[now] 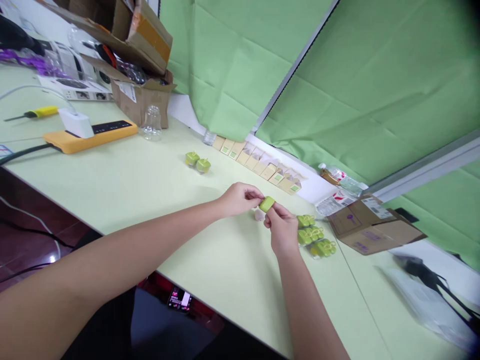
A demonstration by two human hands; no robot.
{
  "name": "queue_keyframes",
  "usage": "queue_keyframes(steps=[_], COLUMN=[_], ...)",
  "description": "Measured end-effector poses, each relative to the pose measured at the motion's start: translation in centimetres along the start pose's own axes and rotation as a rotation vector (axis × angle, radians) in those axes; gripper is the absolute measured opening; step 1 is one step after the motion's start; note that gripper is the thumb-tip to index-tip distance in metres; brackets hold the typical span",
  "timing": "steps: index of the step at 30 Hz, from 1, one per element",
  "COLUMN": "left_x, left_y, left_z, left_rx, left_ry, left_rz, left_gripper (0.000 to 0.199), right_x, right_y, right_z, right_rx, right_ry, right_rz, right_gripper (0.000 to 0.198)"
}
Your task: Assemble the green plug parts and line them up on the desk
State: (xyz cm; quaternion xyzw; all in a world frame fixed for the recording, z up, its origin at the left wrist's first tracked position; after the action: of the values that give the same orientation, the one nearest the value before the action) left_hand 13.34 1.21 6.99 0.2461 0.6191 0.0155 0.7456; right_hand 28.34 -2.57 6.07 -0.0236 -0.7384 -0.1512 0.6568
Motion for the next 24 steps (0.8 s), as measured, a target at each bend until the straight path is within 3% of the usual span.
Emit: queue_keyframes(steps=[5,9,13,19,24], left_x=[0.5,0.6,-0.2,-2.5,-2.2], left_y=[0.1,0.0,-0.2,-0.8,-1.0], left_z=[0.1,0.2,0.2,0.3,0.7], left_rx=[0.039,0.035,0.046,0.116,0.189], left_ry=[-0.113,-0.063,0.115,0.599,0.567], left_rz=[-0.047,-0.041,0.013,0.227,0.221], left_gripper=[0.007,0.010,0.010,0.014,0.021], right_x=[0.9,1.8,2.5,1.9,1.5], right_y=[-0.3,-0.8,-1.3,-1.3,-0.9], right_z=[0.2,0.5,0.7,0.8,0.8], right_rx=[0.008,0.004,-0.006,-0.009,0.039], right_ry=[-0.096,-0.203,-0.227,-0.225,-0.200], right_rz=[-0.092,-0.163,-0.196,-0.176,-0.172], right_gripper=[0.029,0.031,0.031,0.034,0.035])
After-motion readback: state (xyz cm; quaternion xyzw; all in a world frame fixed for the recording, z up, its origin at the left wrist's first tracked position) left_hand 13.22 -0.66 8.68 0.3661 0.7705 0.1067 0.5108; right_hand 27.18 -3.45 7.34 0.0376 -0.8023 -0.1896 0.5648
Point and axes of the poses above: each hand's wrist, its own y-axis towards the middle knuckle, its own z-axis out of the palm, x = y × z, the point moved 9 cm from there along y, towards the middle knuckle, and after that the axes turned 3 degrees about -y, right-handed, at the moved point
